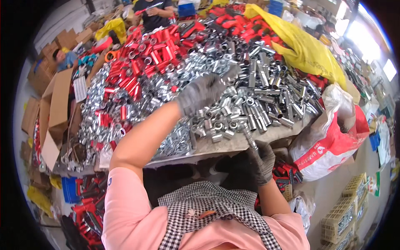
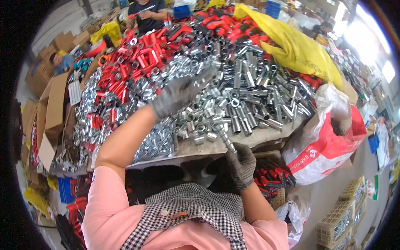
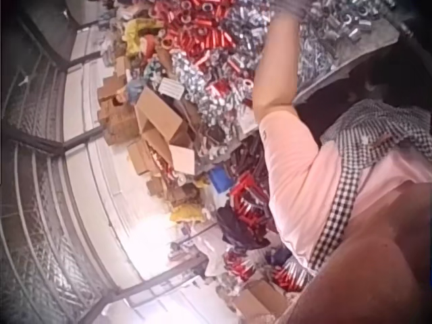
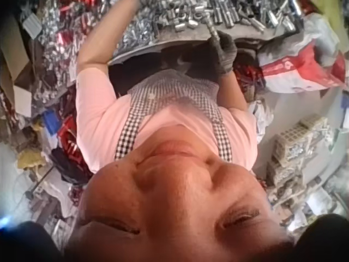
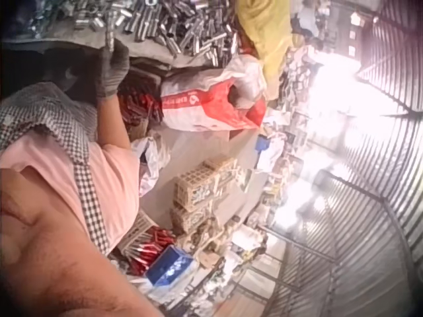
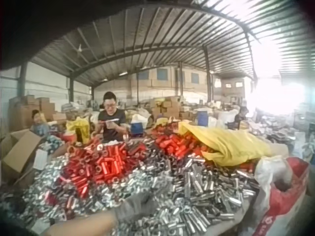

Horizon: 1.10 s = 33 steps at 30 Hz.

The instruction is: Assembling metal pipe fittings with red handles at a manual workstation on a production floor.

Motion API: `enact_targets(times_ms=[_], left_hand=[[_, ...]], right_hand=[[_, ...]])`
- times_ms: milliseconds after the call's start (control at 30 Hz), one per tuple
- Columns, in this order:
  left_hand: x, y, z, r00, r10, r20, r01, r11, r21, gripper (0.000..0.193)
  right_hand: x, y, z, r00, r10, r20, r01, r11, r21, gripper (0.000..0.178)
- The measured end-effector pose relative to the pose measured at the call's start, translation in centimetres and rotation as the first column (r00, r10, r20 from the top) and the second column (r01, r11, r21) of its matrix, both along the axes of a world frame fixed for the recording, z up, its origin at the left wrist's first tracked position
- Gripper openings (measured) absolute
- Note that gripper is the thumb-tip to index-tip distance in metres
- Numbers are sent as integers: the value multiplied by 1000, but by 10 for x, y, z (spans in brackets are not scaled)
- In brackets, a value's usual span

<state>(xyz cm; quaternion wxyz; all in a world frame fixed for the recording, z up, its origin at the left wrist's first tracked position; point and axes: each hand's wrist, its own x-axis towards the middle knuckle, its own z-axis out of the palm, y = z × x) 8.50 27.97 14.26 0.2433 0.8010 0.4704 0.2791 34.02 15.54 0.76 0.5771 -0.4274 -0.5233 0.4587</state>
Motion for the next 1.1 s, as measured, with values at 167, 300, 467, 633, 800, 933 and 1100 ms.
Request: enact_targets(times_ms=[167, 300, 467, 633, 800, 933, 1100], left_hand=[[-10, -113, -43, 926, 173, 334, 46, 830, -556, 48], [-13, -157, -87, 844, 319, 431, 68, 734, -676, 47], [-15, -180, -89, 870, 232, 435, 105, 775, -623, 46], [-10, -191, -128, 878, 124, 463, 50, 937, -347, 57], [-7, -194, -105, 989, -35, 143, 26, 998, 62, 53], [-12, -176, -149, 993, 67, 94, -31, 940, -339, 54], [-36, -188, -111, 979, 160, 128, -137, 976, -170, 51]], right_hand=[[-31, -9, 23, 994, -83, 76, 65, 976, 205, 27], [-55, -17, 39, 828, -118, 547, -111, 923, 368, 31], [-60, -34, 45, 737, -370, 566, -228, 652, 723, 44], [-72, -38, 49, 743, -214, 634, -231, 808, 542, 39], [-65, -44, 36, 653, -367, 663, -261, 712, 652, 40], [-67, -31, 41, 767, -223, 601, -181, 824, 536, 40], [-55, -10, 44, 920, -313, 236, 94, 761, 642, 25]])
